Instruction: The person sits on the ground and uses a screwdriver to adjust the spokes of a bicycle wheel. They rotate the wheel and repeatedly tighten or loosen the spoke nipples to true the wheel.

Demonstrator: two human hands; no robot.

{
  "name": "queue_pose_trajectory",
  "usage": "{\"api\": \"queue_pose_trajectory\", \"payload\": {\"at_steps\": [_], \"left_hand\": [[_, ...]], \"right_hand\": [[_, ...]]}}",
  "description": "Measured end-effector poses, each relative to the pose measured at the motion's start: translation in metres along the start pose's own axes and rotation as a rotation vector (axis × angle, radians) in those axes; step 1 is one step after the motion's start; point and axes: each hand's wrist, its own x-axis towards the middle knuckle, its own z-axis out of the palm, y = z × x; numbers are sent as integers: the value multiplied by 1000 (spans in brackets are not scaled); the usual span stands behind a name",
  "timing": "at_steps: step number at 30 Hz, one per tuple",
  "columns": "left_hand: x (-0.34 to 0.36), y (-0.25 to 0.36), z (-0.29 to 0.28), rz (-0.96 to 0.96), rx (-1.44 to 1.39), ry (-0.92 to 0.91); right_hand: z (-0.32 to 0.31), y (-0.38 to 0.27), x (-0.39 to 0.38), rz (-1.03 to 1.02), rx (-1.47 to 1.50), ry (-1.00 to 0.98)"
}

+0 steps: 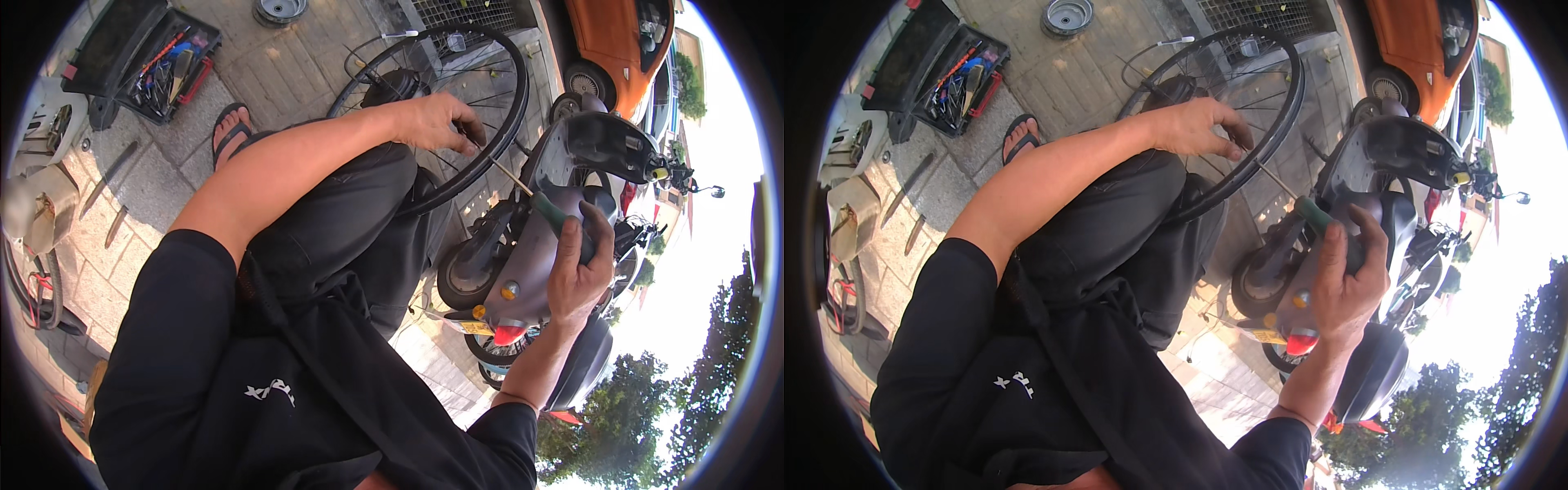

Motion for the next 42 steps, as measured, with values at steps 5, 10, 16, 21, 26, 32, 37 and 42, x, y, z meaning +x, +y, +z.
{"api": "queue_pose_trajectory", "payload": {"at_steps": [5, 10, 16, 21, 26, 32, 37, 42], "left_hand": [[3, -3, 4, 26, 20, 4], [4, -11, 9, 121, 144, 74], [-19, 13, -7, 69, 148, 397], [-59, -40, -81, -531, -203, 884], [-66, -57, -89, -738, -551, 963], [-48, -69, -99, -614, -567, 978], [-56, -71, -94, -592, -597, 917], [-52, -72, -102, -571, -566, 905]], "right_hand": [[-5, -17, 2, 115, 153, -95], [8, -1, -3, 27, 268, 45], [12, 32, 9, -5, 681, 593], [30, 13, 35, 238, 700, 309], [98, -2, 54, 278, 243, -204], [122, -8, 61, 298, 285, -143], [130, -4, 64, 300, 306, -146], [135, -5, 65, 265, 306, -131]]}}
